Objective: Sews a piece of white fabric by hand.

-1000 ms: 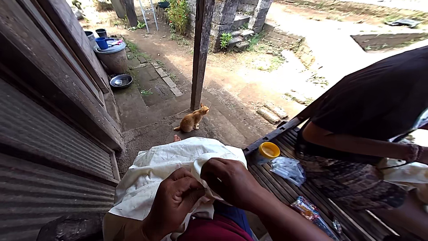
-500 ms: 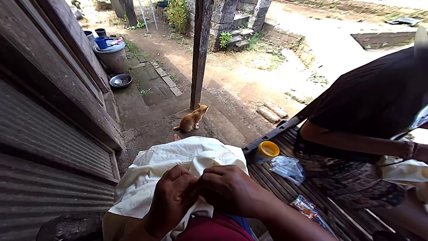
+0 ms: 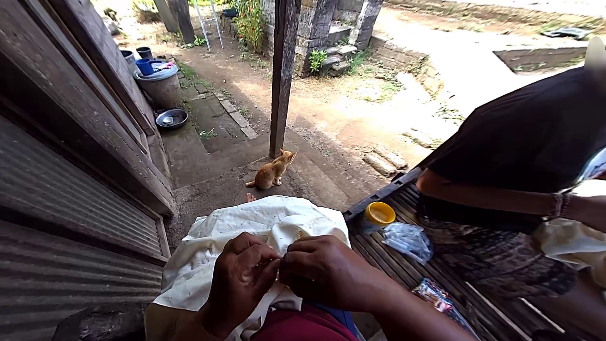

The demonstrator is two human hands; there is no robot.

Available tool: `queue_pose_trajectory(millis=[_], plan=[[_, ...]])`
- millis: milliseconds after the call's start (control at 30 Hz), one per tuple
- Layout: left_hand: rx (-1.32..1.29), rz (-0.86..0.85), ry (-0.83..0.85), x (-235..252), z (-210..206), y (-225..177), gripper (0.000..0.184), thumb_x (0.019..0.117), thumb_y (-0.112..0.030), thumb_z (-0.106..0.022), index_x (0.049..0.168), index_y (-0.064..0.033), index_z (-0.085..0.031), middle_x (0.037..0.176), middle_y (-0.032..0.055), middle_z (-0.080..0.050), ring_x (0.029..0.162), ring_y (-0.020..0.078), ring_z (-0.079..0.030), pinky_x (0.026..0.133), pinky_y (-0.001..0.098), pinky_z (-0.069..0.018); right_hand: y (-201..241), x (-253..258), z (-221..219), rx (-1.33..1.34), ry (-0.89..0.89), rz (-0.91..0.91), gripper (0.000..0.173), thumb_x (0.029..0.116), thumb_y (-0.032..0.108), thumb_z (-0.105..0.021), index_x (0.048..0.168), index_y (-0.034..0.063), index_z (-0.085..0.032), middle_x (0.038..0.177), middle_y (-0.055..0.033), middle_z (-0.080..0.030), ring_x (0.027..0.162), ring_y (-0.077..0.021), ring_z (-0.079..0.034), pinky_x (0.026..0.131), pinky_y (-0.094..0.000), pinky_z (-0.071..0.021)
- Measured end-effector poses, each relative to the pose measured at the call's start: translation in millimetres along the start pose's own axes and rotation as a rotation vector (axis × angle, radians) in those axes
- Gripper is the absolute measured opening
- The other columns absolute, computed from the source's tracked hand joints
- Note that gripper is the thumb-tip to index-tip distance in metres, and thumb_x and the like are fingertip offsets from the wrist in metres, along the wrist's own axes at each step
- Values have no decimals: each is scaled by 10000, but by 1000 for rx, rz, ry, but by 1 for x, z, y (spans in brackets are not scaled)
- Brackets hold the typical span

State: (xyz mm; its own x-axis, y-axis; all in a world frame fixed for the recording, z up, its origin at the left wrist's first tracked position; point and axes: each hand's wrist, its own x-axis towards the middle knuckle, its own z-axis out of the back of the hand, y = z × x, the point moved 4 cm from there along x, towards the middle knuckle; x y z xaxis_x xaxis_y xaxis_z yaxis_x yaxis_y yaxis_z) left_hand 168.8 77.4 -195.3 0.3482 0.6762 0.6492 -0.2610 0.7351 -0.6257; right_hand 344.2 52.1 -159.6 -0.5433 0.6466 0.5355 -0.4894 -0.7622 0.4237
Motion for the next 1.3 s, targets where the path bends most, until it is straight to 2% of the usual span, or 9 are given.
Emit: queue_pose_trajectory(millis=[133, 267, 400, 500, 633, 767, 1033, 1167, 1300], plan=[[4, -17, 3, 0, -1, -2, 93, 943, -259, -708, 923, -170, -731, 947, -40, -653, 930, 15, -615, 826, 169, -513, -10, 2, -1, -165, -78, -218, 126, 936, 173, -597, 851, 117, -672, 714, -21, -638, 615, -148, -638, 514, -326, -510], [5, -7, 4, 0, 0, 1, 160, 976, -327, -680, 941, -177, -726, 953, -47, -651, 945, 11, -611, 846, 182, -505, -1, 1, -1, -2, -6, -33, 136, 975, 162, -609, 876, 110, -688, 756, -23, -658, 691, -134, -647, 594, -290, -529], [2, -20, 0, 0, -1, -1, 86, 944, -253, -699, 937, -175, -736, 971, -43, -664, 961, 26, -622, 855, 193, -516, -12, 1, -1, -133, -39, -227, 120, 929, 172, -606, 851, 119, -679, 723, -20, -646, 623, -145, -642, 522, -334, -515], [-4, -20, -5, 1, 0, 2, 151, 979, -304, -671, 946, -168, -727, 964, -39, -658, 962, 20, -619, 852, 187, -516, -3, 1, 0, -3, 15, -43, 126, 957, 158, -622, 856, 120, -687, 738, -13, -655, 664, -129, -640, 564, -297, -514], [-23, -21, 10, -1, -3, 1, 95, 958, -274, -694, 952, -188, -734, 981, -48, -664, 975, 33, -621, 885, 220, -513, -10, 2, -1, -127, -82, -221, 126, 947, 176, -597, 860, 126, -673, 728, -10, -646, 627, -127, -637, 529, -311, -514], [-10, -6, 6, -1, -1, 5, 149, 982, -336, -666, 955, -203, -726, 975, -60, -664, 985, 26, -617, 901, 233, -501, -3, 1, -1, -13, 14, -32, 145, 978, 164, -605, 867, 113, -682, 737, -20, -650, 661, -141, -637, 559, -307, -510], [-10, -13, 20, -2, -2, 5, 167, 995, -367, -653, 980, -221, -733, 985, -67, -662, 985, 31, -609, 911, 260, -486, 0, 2, -1, -38, -12, -13, 147, 983, 165, -591, 878, 116, -683, 723, -19, -635, 646, -144, -626, 545, -301, -498], [-14, -28, 5, -2, -1, 5, 82, 959, -267, -685, 961, -206, -740, 998, -55, -674, 996, 47, -621, 913, 260, -502, -12, 1, -5, -169, -43, -216, 128, 931, 178, -601, 840, 122, -672, 684, -12, -626, 580, -142, -622, 484, -331, -492], [-20, -6, 12, -4, -2, 7, 128, 989, -327, -653, 978, -225, -729, 985, -68, -661, 985, 34, -606, 907, 260, -484, -1, 3, -4, -101, -19, -20, 160, 990, 175, -581, 869, 115, -668, 712, -23, -623, 630, -154, -620, 526, -306, -490]])
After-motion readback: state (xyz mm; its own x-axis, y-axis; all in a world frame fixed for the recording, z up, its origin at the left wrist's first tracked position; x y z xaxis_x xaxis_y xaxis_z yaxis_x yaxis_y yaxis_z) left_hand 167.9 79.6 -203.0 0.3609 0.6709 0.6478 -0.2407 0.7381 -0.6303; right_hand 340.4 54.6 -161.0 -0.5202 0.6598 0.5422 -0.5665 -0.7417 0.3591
